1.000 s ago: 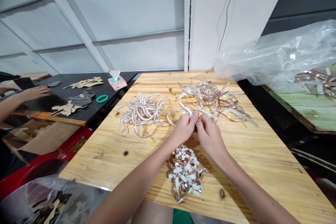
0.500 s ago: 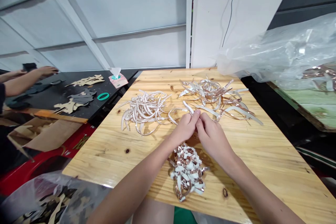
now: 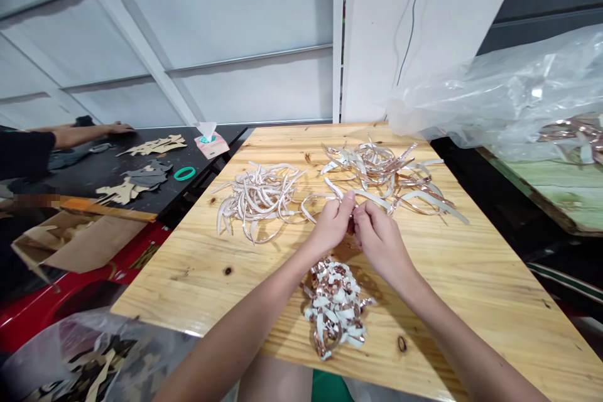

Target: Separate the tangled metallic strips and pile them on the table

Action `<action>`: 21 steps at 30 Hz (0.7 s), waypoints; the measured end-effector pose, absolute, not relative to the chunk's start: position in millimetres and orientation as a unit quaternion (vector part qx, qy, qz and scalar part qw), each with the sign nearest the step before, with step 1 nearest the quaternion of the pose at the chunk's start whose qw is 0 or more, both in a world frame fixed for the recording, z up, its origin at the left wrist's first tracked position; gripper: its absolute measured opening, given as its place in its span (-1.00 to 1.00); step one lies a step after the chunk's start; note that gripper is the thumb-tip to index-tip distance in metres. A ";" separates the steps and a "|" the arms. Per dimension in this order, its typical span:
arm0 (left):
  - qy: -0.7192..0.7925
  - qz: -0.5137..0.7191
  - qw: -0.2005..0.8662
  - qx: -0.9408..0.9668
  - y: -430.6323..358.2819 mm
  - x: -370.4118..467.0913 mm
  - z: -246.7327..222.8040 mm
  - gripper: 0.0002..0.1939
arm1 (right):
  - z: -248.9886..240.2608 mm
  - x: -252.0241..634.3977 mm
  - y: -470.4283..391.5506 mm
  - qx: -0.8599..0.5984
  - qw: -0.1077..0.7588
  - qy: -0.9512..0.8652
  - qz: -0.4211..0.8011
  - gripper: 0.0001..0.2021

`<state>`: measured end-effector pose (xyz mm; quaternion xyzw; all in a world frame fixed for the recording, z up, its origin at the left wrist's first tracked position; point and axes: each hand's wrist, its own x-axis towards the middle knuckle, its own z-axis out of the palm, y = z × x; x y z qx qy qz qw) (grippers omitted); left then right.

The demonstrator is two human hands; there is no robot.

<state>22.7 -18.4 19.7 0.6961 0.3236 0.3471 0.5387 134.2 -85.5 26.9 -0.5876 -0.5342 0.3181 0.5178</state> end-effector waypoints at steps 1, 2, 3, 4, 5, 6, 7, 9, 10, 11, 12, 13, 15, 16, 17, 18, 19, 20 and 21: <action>0.320 0.360 0.554 0.679 -18.4 23.9 18.8 -0.31 | 26.6 134.2 -84.7 -0.570 0.539 -0.515 0.347 -0.70; 0.314 0.372 0.573 0.660 -18.7 25.3 18.2 -0.32 | 26.9 133.8 -84.2 -0.552 0.558 -0.494 0.374 -0.73; 0.307 0.379 0.596 0.638 -19.1 26.9 17.9 -0.34 | 27.9 133.2 -84.0 -0.537 0.576 -0.472 0.397 -0.74; 0.296 0.384 0.623 0.614 -19.7 28.7 18.1 -0.36 | 29.5 132.3 -84.2 -0.524 0.593 -0.448 0.416 -0.75; 0.285 0.387 0.651 0.587 -20.3 30.6 18.5 -0.38 | 31.7 131.2 -84.6 -0.514 0.609 -0.423 0.432 -0.74; 0.274 0.391 0.679 0.558 -20.8 32.3 19.2 -0.40 | 34.0 130.0 -85.1 -0.504 0.624 -0.397 0.445 -0.72; 0.263 0.396 0.703 0.529 -21.1 33.8 19.9 -0.41 | 36.3 128.9 -85.4 -0.495 0.638 -0.372 0.458 -0.71; 0.248 0.411 0.728 0.489 -21.1 35.0 21.3 -0.42 | 39.4 127.3 -85.3 -0.474 0.653 -0.329 0.490 -0.70; 0.249 0.419 0.724 0.488 -20.9 34.5 21.8 -0.42 | 39.8 126.8 -84.8 -0.467 0.653 -0.315 0.506 -0.68; 0.255 0.424 0.708 0.503 -20.9 33.3 22.3 -0.42 | 39.3 126.5 -84.1 -0.469 0.646 -0.310 0.517 -0.64; 0.265 0.428 0.682 0.531 -21.1 31.5 22.8 -0.42 | 37.9 126.3 -83.4 -0.480 0.633 -0.319 0.517 -0.59; 0.276 0.429 0.648 0.565 -21.7 29.3 23.5 -0.41 | 36.0 126.3 -82.8 -0.500 0.616 -0.342 0.504 -0.56; 0.294 0.432 0.583 0.622 -24.2 24.8 25.5 -0.39 | 31.9 126.2 -82.9 -0.546 0.580 -0.414 0.441 -0.56; 0.298 0.435 0.560 0.639 -25.9 22.8 27.0 -0.37 | 30.3 126.3 -83.6 -0.561 0.565 -0.449 0.405 -0.58; 0.300 0.437 0.546 0.648 -27.7 21.3 28.7 -0.37 | 29.5 126.4 -84.7 -0.567 0.556 -0.477 0.376 -0.60; 0.299 0.437 0.540 0.654 -29.4 20.1 30.6 -0.37 | 29.3 126.6 -86.0 -0.565 0.553 -0.497 0.358 -0.61; 0.298 0.434 0.539 0.657 -30.8 19.2 32.6 -0.37 | 29.8 126.9 -87.4 -0.560 0.553 -0.510 0.348 -0.62; 0.296 0.429 0.539 0.661 -31.7 18.5 34.4 -0.38 | 30.7 127.3 -88.7 -0.556 0.552 -0.521 0.339 -0.62; 0.291 0.424 0.538 0.668 -32.1 18.2 35.9 -0.41 | 31.7 127.8 -89.7 -0.555 0.549 -0.533 0.327 -0.64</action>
